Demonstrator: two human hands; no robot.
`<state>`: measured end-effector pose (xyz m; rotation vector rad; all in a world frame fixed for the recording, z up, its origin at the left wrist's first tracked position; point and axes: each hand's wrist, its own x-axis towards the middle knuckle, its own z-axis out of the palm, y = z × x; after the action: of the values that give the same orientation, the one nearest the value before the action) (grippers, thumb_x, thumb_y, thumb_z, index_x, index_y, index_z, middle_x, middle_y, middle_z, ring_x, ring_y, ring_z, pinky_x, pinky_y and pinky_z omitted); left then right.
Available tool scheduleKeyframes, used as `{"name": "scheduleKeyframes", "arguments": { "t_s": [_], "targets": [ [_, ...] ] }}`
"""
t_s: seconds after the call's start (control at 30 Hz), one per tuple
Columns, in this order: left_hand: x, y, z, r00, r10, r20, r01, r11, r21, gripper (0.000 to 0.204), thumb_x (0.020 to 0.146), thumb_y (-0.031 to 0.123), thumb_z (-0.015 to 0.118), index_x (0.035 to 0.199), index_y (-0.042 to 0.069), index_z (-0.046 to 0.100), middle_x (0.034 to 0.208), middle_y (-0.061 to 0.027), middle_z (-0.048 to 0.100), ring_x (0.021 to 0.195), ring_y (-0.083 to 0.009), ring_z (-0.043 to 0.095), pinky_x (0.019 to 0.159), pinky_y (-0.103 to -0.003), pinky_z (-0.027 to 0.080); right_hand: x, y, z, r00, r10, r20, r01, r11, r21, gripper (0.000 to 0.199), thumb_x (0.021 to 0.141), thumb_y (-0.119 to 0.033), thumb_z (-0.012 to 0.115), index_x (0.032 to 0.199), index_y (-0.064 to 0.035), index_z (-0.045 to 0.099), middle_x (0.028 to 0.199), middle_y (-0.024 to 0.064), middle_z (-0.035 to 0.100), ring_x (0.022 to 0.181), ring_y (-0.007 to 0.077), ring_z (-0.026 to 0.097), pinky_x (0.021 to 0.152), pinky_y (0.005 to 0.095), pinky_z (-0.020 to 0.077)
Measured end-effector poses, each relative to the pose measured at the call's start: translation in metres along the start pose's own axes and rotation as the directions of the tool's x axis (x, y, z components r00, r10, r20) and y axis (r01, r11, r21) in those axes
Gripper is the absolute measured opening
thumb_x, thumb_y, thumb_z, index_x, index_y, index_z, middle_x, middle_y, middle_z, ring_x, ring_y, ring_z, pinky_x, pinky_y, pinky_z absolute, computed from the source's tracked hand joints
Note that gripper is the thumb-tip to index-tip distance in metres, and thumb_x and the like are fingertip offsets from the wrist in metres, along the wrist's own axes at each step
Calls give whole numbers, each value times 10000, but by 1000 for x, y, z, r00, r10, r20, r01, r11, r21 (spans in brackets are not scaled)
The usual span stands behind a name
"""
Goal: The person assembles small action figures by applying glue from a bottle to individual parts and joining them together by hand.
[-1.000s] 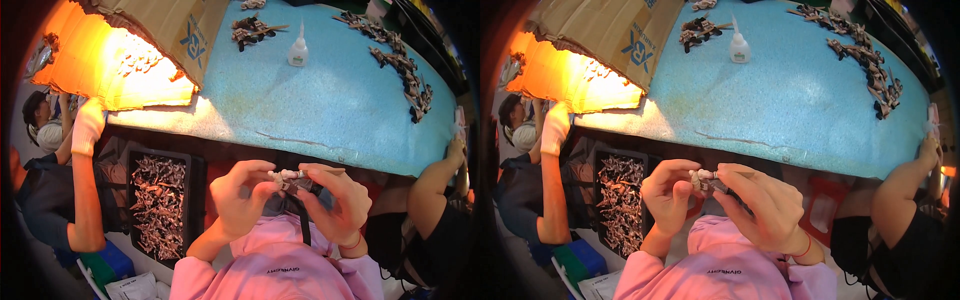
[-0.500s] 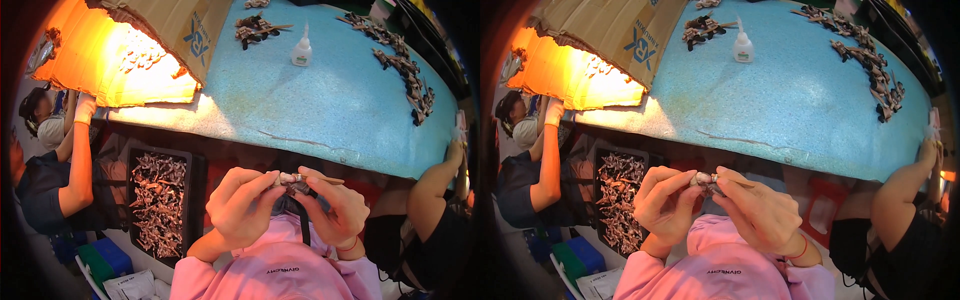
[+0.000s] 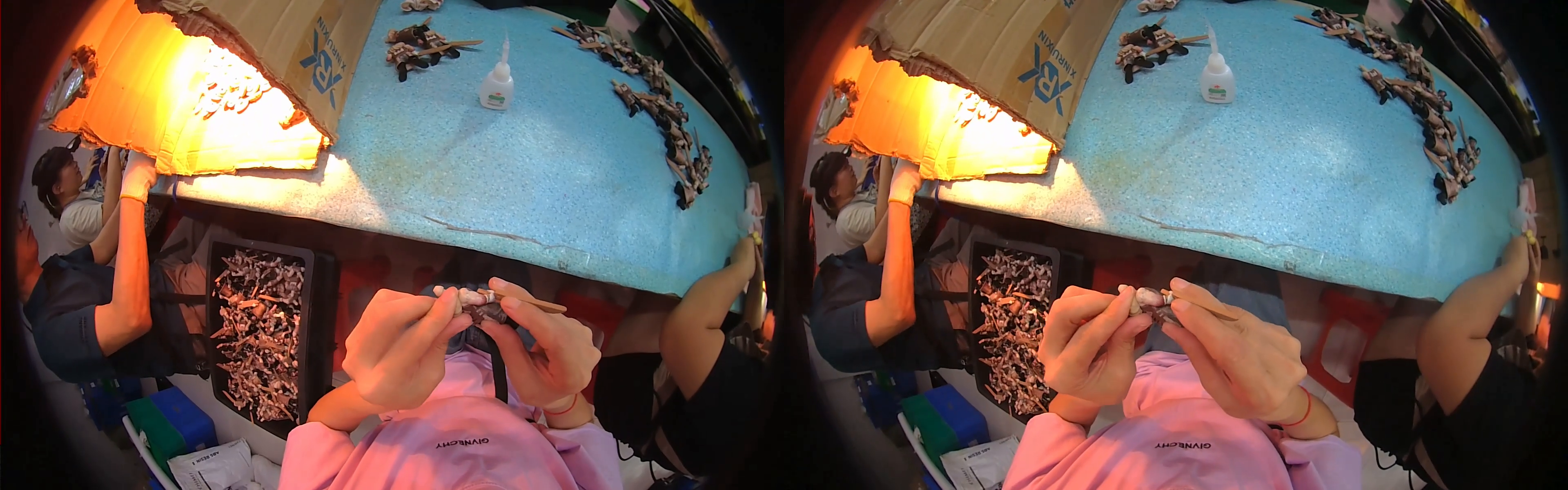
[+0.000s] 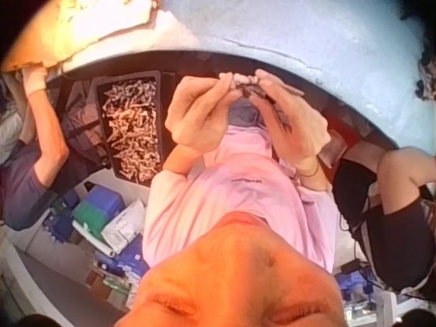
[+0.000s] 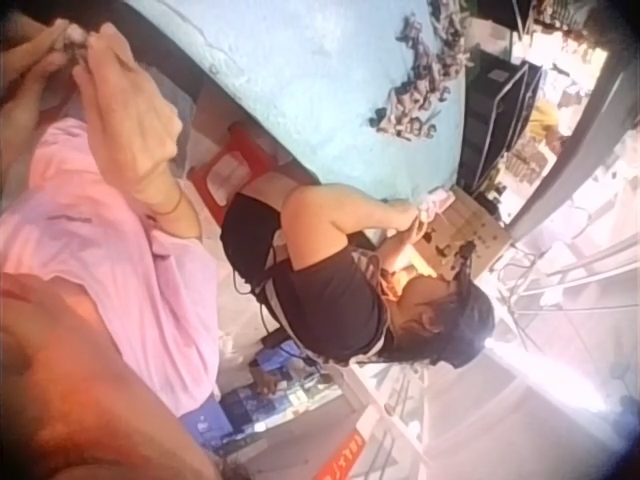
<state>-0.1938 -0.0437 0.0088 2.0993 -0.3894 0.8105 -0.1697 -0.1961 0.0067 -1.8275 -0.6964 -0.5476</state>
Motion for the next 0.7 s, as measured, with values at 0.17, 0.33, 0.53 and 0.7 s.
{"name": "scheduleKeyframes", "arguments": {
  "t_s": [0.17, 0.33, 0.53, 0.7],
  "targets": [
    [0, -2, 1, 998, -37, 46, 39, 999, -33, 321, 673, 30, 725, 967, -66, 638, 797, -100, 557, 621, -192, 516, 499, -265, 429, -2, 1, 1, 1000, 21, -17, -21, 1000, 3, 303, 659, 54, 723, 936, 64, 599, 889, 217, 649, 763, 249, 672, 625, 251, 537],
    [-4, -4, 7, 980, -192, 43, 197, 961, -192, 252, 796, 83, 648, 999, -66, 632, 857, -112, 530, 663, -161, 484, 504, -239, 416, 0, 4, 4, 995, 71, -64, -73, 997, -18, 279, 663, 58, 717, 920, 62, 609, 880, 205, 654, 683, 215, 667, 572, 241, 519],
    [-2, -12, 12, 935, -347, 68, 339, 823, -455, 193, 781, -27, 634, 972, -48, 651, 884, -96, 514, 706, -131, 490, 542, -222, 421, -3, 5, 9, 990, 95, -106, -96, 995, -1, 256, 666, 55, 716, 899, 50, 613, 888, 200, 657, 669, 208, 667, 567, 228, 516],
    [0, -15, 13, 922, -377, 95, 352, 708, -612, 235, 713, -76, 672, 939, -14, 673, 895, -80, 517, 804, -133, 516, 691, -249, 447, -9, 7, 11, 982, 97, -159, -84, 993, 87, 221, 678, 71, 702, 867, 41, 591, 905, 224, 647, 699, 225, 672, 575, 237, 524]
  ]
}}
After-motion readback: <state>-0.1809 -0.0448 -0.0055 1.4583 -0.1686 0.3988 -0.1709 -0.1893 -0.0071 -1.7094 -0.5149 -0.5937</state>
